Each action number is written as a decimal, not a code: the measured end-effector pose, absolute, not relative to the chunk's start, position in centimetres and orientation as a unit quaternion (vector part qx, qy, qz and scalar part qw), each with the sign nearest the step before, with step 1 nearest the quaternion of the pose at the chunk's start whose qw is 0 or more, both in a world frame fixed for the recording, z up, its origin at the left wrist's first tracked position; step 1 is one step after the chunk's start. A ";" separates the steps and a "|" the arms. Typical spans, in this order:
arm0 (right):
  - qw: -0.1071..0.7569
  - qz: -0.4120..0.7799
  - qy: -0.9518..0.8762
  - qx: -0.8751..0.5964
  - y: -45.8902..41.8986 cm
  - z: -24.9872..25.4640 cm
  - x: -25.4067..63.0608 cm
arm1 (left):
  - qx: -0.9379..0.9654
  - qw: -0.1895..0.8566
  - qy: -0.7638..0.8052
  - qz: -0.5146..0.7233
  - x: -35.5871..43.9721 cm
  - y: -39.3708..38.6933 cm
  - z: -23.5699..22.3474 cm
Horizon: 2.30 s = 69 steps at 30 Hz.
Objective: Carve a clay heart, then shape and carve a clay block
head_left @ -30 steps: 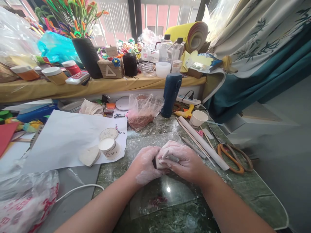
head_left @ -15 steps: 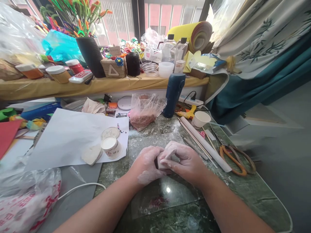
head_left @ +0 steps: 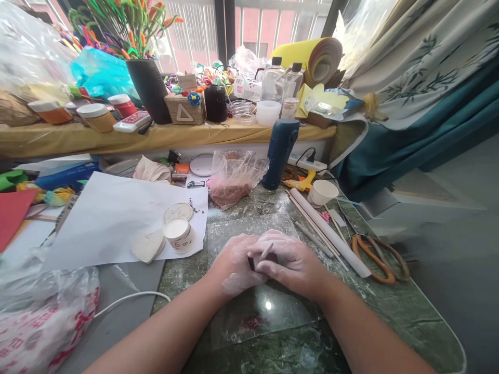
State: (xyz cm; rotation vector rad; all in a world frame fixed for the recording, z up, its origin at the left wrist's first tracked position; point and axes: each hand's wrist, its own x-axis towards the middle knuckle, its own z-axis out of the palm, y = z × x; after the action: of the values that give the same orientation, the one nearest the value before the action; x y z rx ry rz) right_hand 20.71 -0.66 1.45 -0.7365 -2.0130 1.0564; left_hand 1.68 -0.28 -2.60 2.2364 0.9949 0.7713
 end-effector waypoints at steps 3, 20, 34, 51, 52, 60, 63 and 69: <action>0.350 0.434 -0.790 -0.254 -0.5 1.7 21.3 | 0.825 0.290 0.390 0.287 1.7 -0.4 -2.6; 0.376 0.426 -0.769 -0.293 -0.7 1.1 20.8 | 0.814 0.291 0.400 0.305 1.8 -0.5 -2.8; 0.546 0.472 -0.632 -0.283 -1.6 1.8 21.3 | 0.789 0.318 0.452 0.268 1.4 -0.9 -2.0; 0.441 0.471 -0.696 -0.316 -0.6 1.4 23.8 | 0.787 0.333 0.450 0.260 1.4 -0.9 -1.8; 0.439 0.469 -0.696 -0.320 -0.6 1.4 23.9 | 0.787 0.332 0.452 0.256 1.3 -0.9 -1.8; 0.457 0.467 -0.679 -0.334 -0.6 1.3 24.2 | 0.790 0.324 0.458 0.247 1.4 -0.8 -1.8; 0.449 0.463 -0.695 -0.318 -0.6 1.3 24.1 | 0.789 0.326 0.458 0.248 1.4 -0.9 -1.8; 0.438 0.448 -0.716 -0.307 -0.4 1.9 24.1 | 0.788 0.325 0.461 0.248 1.3 -0.9 -2.0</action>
State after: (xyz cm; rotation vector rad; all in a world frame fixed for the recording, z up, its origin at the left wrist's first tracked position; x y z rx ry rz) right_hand 24.08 -0.44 1.88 -0.7639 -1.7791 1.1141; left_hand 1.29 -0.92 -1.96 2.0650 1.2087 0.6515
